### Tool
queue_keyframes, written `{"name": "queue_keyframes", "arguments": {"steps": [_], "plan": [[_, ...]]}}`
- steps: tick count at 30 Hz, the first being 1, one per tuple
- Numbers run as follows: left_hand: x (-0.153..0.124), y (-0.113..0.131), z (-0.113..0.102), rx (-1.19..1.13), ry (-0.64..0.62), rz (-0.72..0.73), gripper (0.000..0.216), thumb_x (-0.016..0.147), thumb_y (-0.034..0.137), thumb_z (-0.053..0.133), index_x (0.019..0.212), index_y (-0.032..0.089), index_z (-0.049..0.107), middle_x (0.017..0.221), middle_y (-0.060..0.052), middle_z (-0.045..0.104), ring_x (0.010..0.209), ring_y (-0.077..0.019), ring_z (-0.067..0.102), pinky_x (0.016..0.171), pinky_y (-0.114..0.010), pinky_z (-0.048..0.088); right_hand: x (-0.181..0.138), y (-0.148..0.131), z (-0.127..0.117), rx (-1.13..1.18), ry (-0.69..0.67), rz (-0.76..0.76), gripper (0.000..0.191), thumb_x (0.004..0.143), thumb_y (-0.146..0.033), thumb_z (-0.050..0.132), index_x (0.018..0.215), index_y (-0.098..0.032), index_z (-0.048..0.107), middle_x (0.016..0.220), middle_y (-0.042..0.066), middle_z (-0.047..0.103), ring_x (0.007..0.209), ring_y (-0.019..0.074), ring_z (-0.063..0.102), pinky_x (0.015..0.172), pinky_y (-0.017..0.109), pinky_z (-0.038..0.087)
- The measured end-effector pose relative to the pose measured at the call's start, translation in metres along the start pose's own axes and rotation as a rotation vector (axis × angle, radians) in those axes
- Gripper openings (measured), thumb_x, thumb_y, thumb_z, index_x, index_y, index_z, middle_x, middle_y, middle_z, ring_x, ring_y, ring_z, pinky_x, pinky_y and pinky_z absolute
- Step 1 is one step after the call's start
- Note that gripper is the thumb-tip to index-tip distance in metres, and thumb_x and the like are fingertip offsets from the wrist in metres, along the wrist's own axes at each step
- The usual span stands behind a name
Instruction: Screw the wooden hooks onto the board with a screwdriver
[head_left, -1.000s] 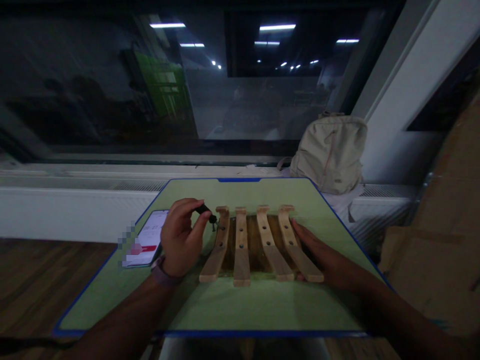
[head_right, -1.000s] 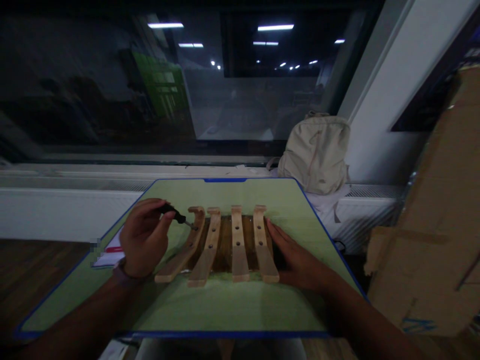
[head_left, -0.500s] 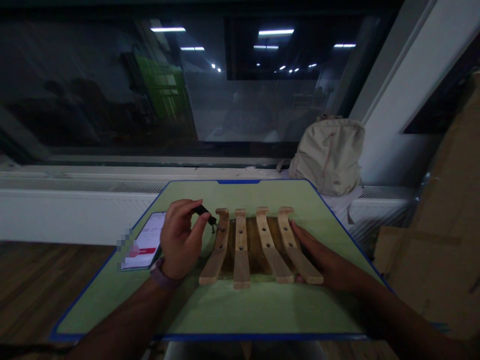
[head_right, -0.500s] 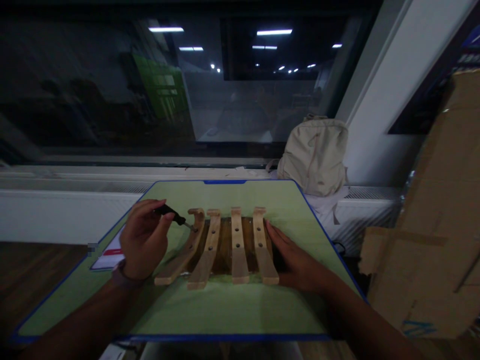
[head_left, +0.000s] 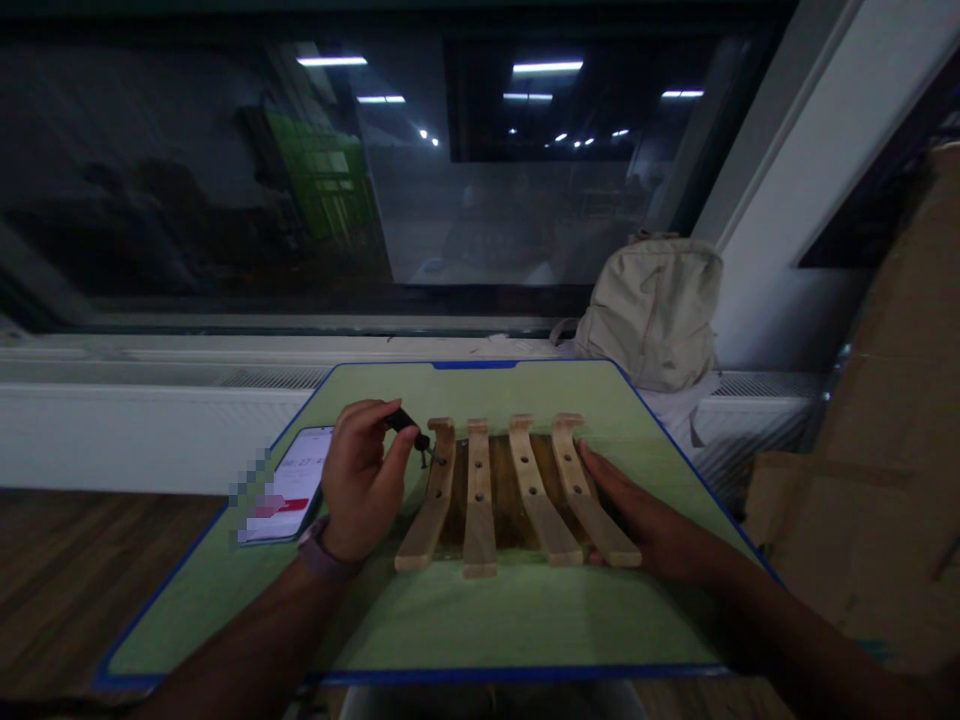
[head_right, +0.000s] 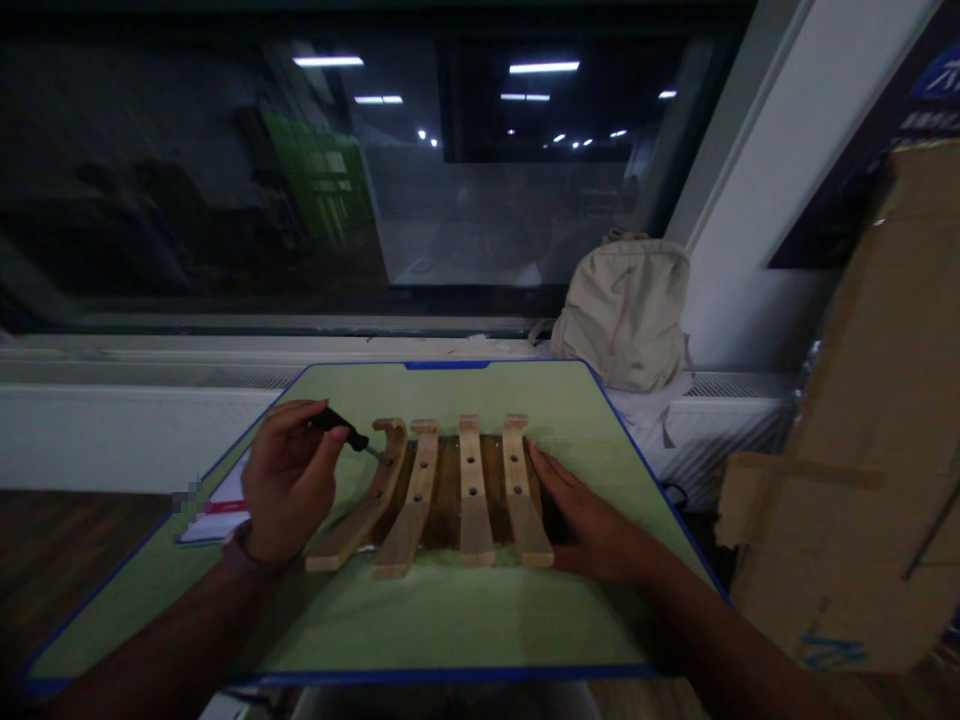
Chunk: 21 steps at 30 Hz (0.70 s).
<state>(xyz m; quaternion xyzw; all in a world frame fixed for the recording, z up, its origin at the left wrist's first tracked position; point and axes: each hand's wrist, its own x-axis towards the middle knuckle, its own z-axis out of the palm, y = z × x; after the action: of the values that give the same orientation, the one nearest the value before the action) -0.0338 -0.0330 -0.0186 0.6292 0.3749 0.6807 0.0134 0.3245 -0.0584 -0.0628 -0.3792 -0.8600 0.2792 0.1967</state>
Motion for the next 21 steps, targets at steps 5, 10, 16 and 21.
{"name": "queue_keyframes", "arguments": {"steps": [5,10,16,21], "plan": [[-0.0037,0.0039,0.0039,-0.157,-0.031,-0.142,0.034,0.097,0.027,0.063,0.131,0.022,0.057,0.111,-0.007,0.072,0.097,-0.0168,0.073,0.087,-0.032,0.061,-0.0002,-0.0002,-0.0004,0.001,-0.006,0.021,0.121,0.085,-0.059,0.073,0.163,-0.027,-0.014,0.173,0.006,-0.007,0.158,0.0366,0.003,0.127,0.059,0.014],[-0.0046,0.0018,0.0023,-0.164,-0.078,-0.118,0.029,0.095,0.029,0.066,0.123,0.022,0.062,0.114,-0.008,0.067,0.102,-0.0178,0.071,0.088,-0.032,0.061,-0.0003,-0.0055,-0.0016,-0.002,-0.010,0.049,0.118,0.088,-0.059,0.069,0.163,-0.023,-0.014,0.173,0.010,-0.006,0.158,0.0348,0.003,0.128,0.057,0.012],[-0.0035,-0.0011,0.0022,-0.092,-0.027,-0.104,0.031,0.088,0.026,0.075,0.116,0.022,0.063,0.108,-0.006,0.066,0.095,-0.0158,0.070,0.084,-0.030,0.062,0.0006,-0.0050,-0.0011,-0.003,-0.020,0.051,0.119,0.088,-0.060,0.069,0.163,-0.023,-0.015,0.173,0.008,-0.008,0.158,0.0349,0.001,0.128,0.057,0.011],[-0.0039,0.0024,0.0042,-0.182,-0.097,-0.119,0.036,0.100,0.026,0.058,0.135,0.022,0.054,0.117,-0.010,0.070,0.100,-0.0175,0.073,0.089,-0.034,0.061,0.0013,-0.0023,-0.0017,0.007,-0.021,0.045,0.119,0.087,-0.060,0.070,0.163,-0.024,-0.014,0.173,0.008,-0.007,0.158,0.0365,0.001,0.127,0.059,0.012]]}}
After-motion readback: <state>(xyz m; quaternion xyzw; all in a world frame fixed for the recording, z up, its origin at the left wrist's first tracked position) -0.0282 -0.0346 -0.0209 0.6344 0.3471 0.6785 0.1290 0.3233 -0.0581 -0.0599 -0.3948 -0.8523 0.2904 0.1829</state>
